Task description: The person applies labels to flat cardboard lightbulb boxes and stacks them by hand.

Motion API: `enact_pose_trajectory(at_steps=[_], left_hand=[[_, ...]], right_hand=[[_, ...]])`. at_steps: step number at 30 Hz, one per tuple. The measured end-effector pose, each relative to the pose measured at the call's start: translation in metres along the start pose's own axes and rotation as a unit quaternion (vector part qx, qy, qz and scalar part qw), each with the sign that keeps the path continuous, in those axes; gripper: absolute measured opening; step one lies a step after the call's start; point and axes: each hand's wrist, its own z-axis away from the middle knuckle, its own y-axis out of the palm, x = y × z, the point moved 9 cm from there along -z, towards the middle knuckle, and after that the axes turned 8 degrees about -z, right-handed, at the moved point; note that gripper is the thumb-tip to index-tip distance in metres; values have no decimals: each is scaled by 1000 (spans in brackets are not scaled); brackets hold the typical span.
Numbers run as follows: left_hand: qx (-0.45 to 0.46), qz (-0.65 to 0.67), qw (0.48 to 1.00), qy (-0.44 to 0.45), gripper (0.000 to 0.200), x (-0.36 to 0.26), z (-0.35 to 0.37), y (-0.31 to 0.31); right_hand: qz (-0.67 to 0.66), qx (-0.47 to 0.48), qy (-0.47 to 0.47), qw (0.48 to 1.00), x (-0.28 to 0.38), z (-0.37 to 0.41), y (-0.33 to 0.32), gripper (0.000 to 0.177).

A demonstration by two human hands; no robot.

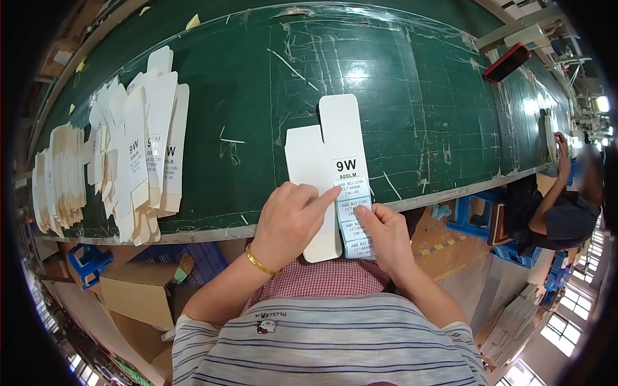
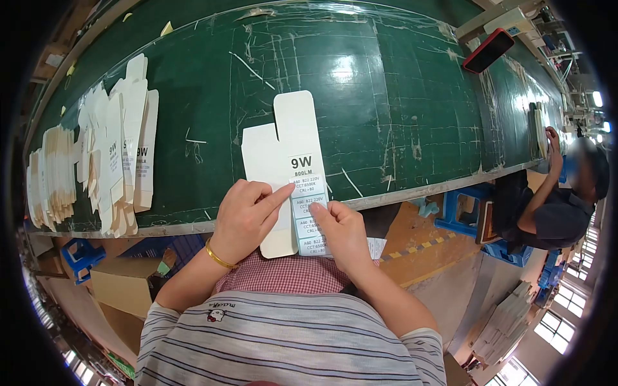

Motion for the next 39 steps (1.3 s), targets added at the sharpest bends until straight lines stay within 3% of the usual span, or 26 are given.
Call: enact_pose_trajectory(at_steps=[20,25,30,39], left_hand=[[48,-54,997,33,47,-11,-13,6],[43,-82,994,49,48,-17,-15,6],[45,-132,989,44,44,-26,-11,8],[-7,-121,981,151,26,-62,-7,6]], right_hand=[[-19,3,11,1000,-13,-2,-10,23],[38,25,-51,998,-20,21,-31,23],[-24,38,-70,997,-42,35,-60,23],[-95,66,-109,987,-44,47,-70,20]])
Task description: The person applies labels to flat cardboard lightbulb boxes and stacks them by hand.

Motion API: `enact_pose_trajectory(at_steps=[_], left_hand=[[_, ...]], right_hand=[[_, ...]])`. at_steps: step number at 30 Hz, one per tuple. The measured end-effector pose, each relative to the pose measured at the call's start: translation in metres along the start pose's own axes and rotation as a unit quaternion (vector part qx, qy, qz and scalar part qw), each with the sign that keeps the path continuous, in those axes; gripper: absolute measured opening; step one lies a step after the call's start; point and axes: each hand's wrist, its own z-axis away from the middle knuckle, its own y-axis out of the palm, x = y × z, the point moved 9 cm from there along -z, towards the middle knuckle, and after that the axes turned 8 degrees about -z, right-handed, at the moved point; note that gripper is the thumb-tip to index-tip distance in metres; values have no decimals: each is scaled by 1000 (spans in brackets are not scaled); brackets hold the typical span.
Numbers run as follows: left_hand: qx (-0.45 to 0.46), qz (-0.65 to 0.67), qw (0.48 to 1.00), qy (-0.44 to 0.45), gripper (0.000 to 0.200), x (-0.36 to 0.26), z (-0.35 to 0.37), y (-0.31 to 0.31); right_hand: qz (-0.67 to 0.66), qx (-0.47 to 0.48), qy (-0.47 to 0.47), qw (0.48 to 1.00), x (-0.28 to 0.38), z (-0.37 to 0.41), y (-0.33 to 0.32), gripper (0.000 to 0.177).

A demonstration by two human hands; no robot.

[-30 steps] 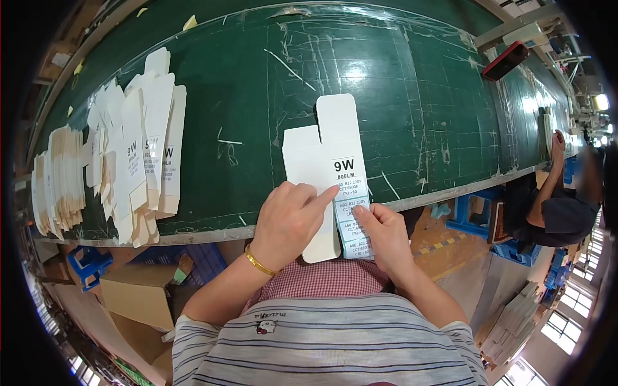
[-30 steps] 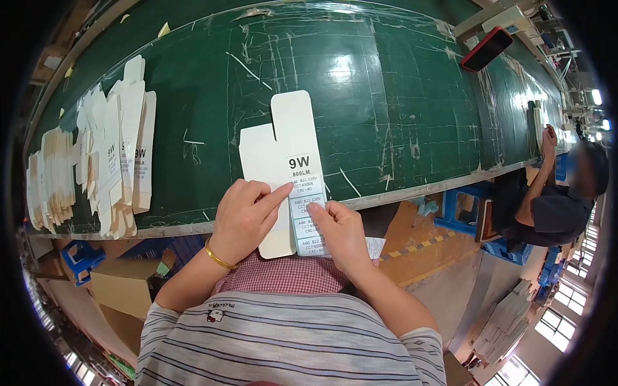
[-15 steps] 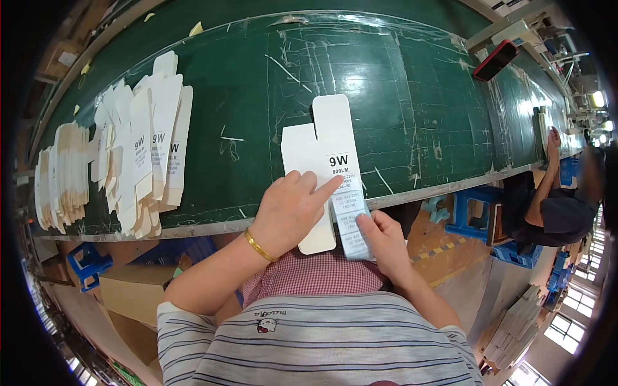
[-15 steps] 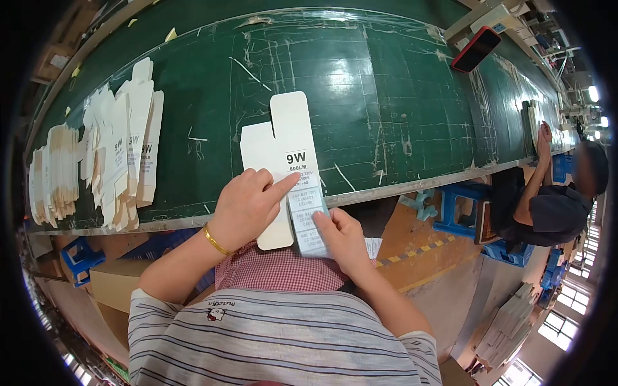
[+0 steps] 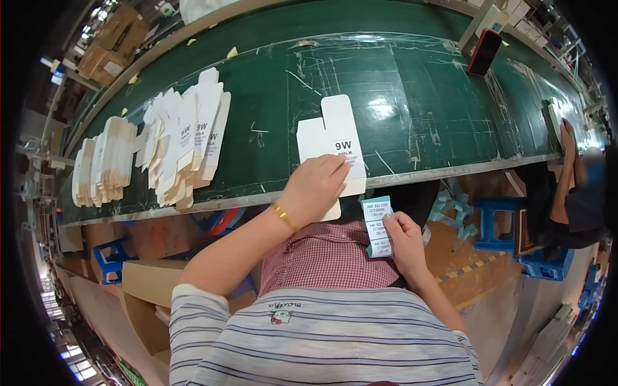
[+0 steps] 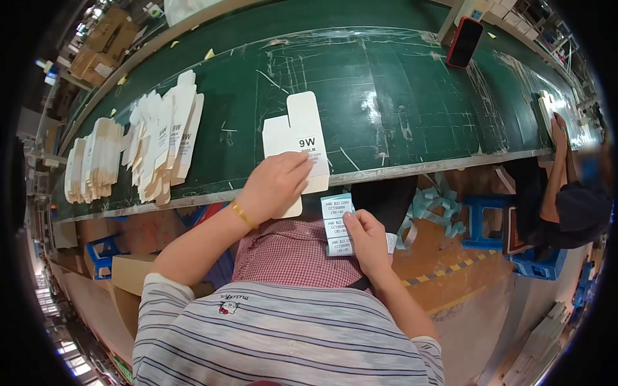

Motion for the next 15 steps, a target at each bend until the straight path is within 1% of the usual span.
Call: enact_pose_trajectory(at_steps=[2,3,4,7,8,9,10,11,13,15], left_hand=[[27,-11,1000,3,24,-1,-6,11],[63,-42,997,7,19,-3,-7,22],[100,-77,992,5,15,-3,-5,31],[110,-125,984,59,7,-8,-6,25],[111,-127,984,56,6,-3,-10,14],[40,-85,995,41,6,5,-15,-15],[33,-102,994,35,9,17,-16,-36],[-8,-90,996,16,17,26,-17,-73],[-93,-153,983,30,21,44,-7,-123],[-153,-210,965,22,25,68,12,-172]], right_hand=[[8,5,-16,1000,2,2,2,20],[50,-5,-36,998,12,7,6,19],[71,-13,-31,997,11,8,6,19],[36,23,-37,998,14,10,25,21],[29,18,-35,999,19,13,29,21],[30,16,-37,999,19,13,28,22],[31,13,-39,999,20,12,28,22],[41,15,-43,998,15,9,23,22],[35,20,-38,998,14,9,20,21],[27,20,-30,999,12,8,19,20]])
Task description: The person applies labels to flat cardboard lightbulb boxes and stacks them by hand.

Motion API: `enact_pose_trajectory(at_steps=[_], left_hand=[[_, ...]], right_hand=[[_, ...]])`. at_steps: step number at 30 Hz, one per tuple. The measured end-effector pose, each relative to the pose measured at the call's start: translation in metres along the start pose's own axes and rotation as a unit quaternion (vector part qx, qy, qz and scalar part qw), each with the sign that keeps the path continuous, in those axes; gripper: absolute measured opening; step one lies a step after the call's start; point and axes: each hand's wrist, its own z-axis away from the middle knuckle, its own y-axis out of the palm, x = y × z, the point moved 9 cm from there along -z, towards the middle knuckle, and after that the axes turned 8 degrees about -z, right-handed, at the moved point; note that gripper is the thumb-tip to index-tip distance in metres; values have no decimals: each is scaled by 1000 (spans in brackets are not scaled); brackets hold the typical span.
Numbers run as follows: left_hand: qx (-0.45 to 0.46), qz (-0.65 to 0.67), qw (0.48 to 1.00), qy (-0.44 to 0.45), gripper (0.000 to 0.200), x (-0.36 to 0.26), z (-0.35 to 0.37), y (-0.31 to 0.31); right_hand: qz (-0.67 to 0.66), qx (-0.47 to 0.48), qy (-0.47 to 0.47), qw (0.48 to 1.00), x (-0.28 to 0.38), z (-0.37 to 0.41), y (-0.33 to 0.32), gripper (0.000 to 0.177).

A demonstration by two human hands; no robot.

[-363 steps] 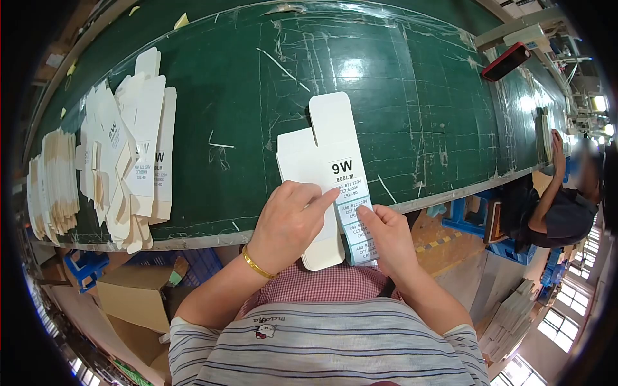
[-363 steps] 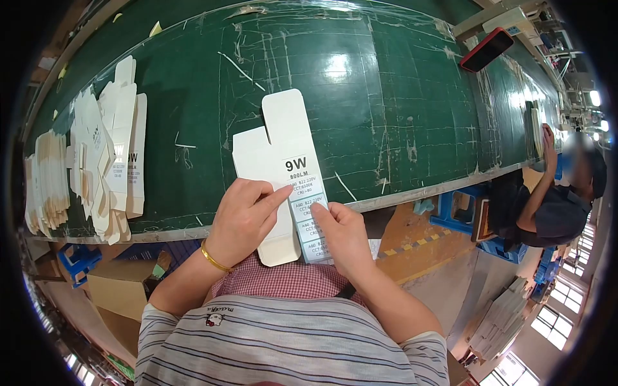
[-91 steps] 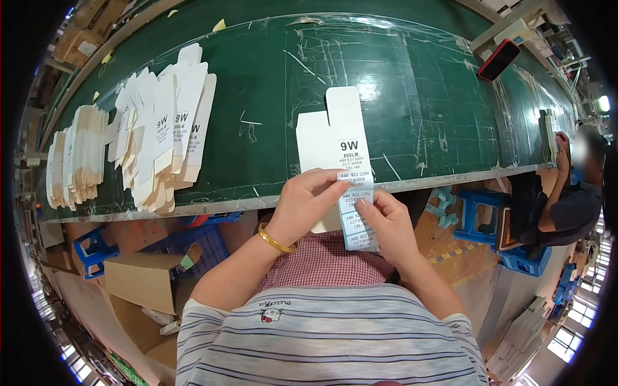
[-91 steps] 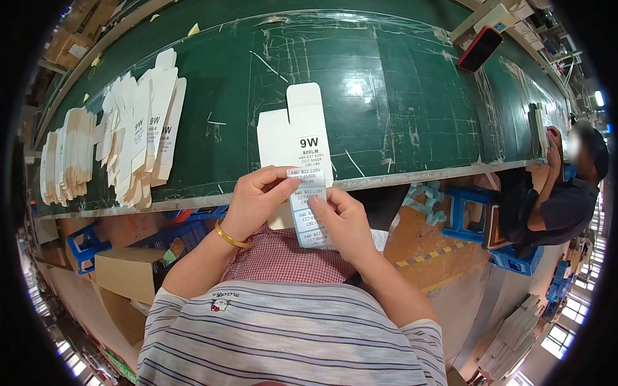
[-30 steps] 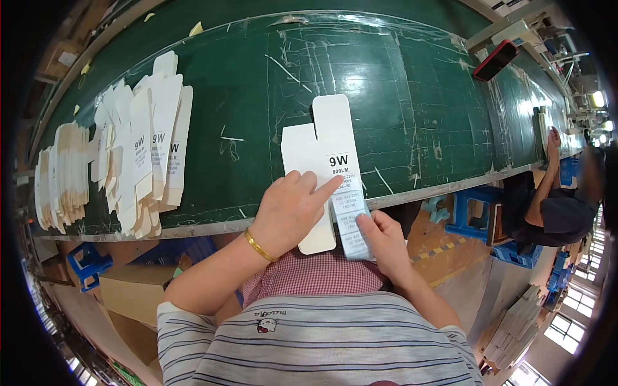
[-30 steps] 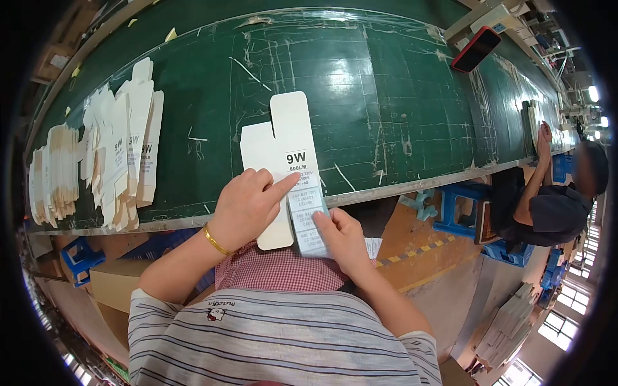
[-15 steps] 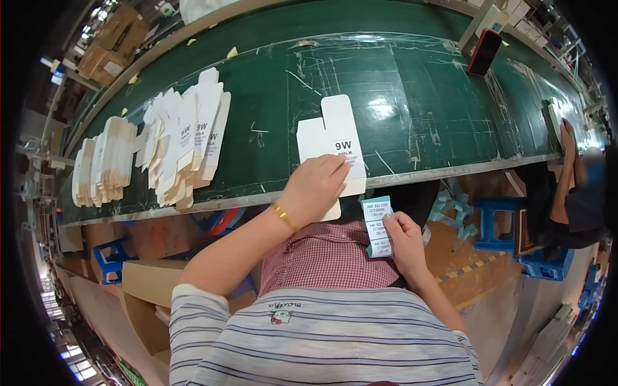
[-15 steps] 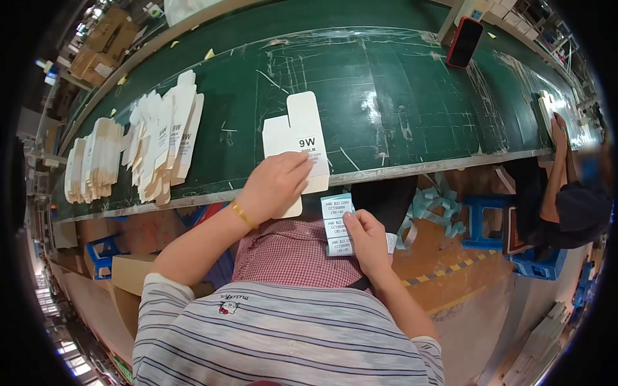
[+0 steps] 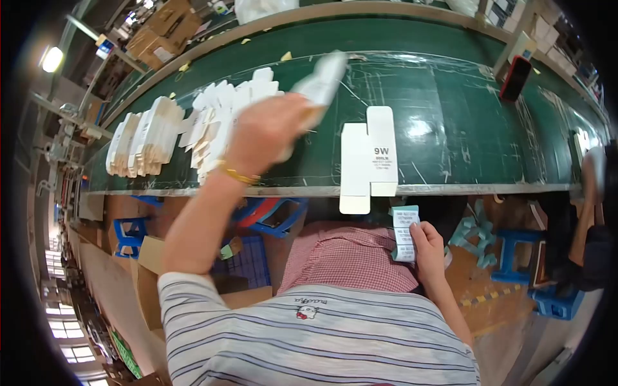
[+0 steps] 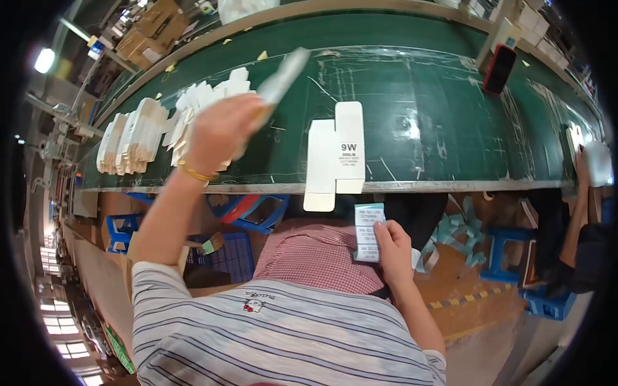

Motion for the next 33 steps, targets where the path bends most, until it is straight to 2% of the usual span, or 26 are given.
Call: enact_pose_trajectory(at_steps=[1,3,4,7,8,10,11,13,14,16,19,20,21,23,26,29,30,33], left_hand=[[28,-47,998,4,25,16,7,-9],[115,-94,987,-62,19,76,54,0],[195,-118,968,-107,18,92,73,10],[126,34,975,-180,21,40,68,9],[168,211,920,-285,23,16,74,29],[189,446,799,-357,27,-63,72,60],[175,512,772,-333,29,-99,64,68],[160,595,697,-368,30,-137,57,82],[174,601,686,-372,29,-142,57,87],[202,612,663,-382,27,-151,59,97],[225,613,660,-373,26,-155,62,105],[223,623,650,-374,26,-156,63,107],[207,607,682,-352,26,-156,61,105],[171,571,743,-305,24,-154,56,100],[173,583,727,-320,21,-152,60,103],[223,608,660,-381,18,-154,66,109],[215,596,678,-374,18,-153,66,109],[205,608,665,-382,17,-152,65,111]], right_hand=[[16,1,-8,1000,3,-1,1,19],[60,9,-47,997,15,-4,5,18],[78,16,-68,994,21,-5,7,17],[128,46,-149,979,40,-3,17,15],[139,53,-165,975,46,-1,22,15],[158,64,-186,968,55,3,31,16],[167,69,-192,965,57,3,32,15],[187,81,-203,958,58,1,31,13],[198,88,-207,954,59,1,30,13],[144,27,-244,959,79,5,38,15],[201,45,-307,929,103,10,49,18],[253,82,-316,911,108,10,52,16],[303,120,-324,888,108,12,57,14],[285,90,-283,911,102,5,50,10],[263,80,-266,924,95,0,50,6],[210,58,-289,932,89,-3,49,7],[186,52,-278,941,84,-6,47,8],[132,34,-250,958,75,-11,45,12]])
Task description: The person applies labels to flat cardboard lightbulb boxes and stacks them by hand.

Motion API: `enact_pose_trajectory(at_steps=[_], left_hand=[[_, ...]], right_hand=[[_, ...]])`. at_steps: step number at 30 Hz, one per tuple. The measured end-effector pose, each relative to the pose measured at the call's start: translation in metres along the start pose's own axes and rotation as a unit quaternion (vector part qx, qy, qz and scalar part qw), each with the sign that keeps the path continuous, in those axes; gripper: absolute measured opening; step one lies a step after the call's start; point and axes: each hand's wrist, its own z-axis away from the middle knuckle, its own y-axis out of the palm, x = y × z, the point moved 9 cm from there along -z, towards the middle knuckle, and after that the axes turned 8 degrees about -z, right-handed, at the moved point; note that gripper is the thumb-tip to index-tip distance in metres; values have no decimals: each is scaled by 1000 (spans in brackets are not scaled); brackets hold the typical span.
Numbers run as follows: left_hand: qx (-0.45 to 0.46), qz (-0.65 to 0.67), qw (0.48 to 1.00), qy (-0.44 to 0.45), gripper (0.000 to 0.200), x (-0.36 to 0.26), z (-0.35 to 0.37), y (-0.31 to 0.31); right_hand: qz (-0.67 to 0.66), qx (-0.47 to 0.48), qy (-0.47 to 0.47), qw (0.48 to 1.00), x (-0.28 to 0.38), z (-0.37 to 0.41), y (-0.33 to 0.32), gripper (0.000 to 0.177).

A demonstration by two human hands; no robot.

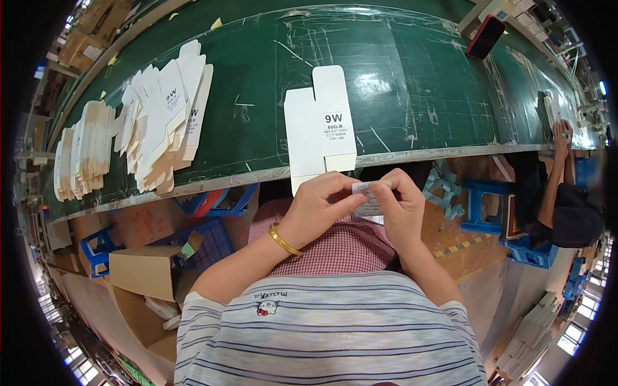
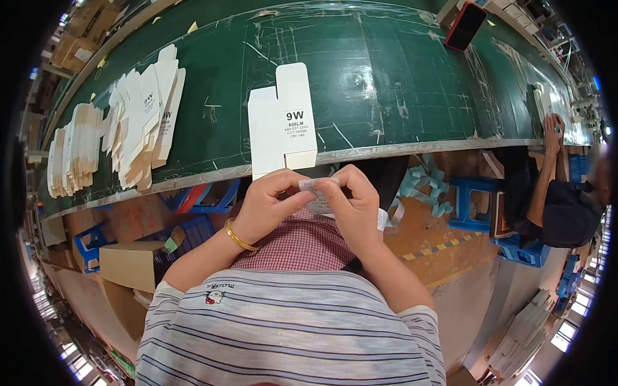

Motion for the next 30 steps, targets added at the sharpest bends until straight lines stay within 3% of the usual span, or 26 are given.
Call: enact_pose_trajectory(at_steps=[4,5,8,12,14,17,20,22,27,30], left_hand=[[-9,-29,1000,2,18,3,-3,-5],[-33,-37,998,37,19,-1,-4,-9],[-82,-34,995,40,20,4,-3,-21],[-87,-51,995,16,19,8,-5,-33],[-76,-71,995,12,18,14,-8,-35],[-108,55,991,-55,16,27,-12,-45],[-92,-6,996,-10,22,27,-19,-55],[-83,36,995,-33,23,33,-23,-56],[-75,103,990,-59,23,40,-30,-53],[-75,81,993,-52,24,41,-34,-56]], right_hand=[[-14,4,20,1000,-9,-2,1,12],[-16,12,23,1000,-10,-5,3,11],[-76,11,120,990,-13,-5,13,13],[-15,63,135,989,-28,-4,18,16],[6,40,126,991,-27,-9,20,16],[13,21,134,991,-34,-16,25,17],[-3,21,167,986,-38,-22,34,18],[-38,5,185,982,-40,-26,38,18],[80,2,150,985,-30,-36,35,16],[78,4,167,983,-36,-37,34,18]])
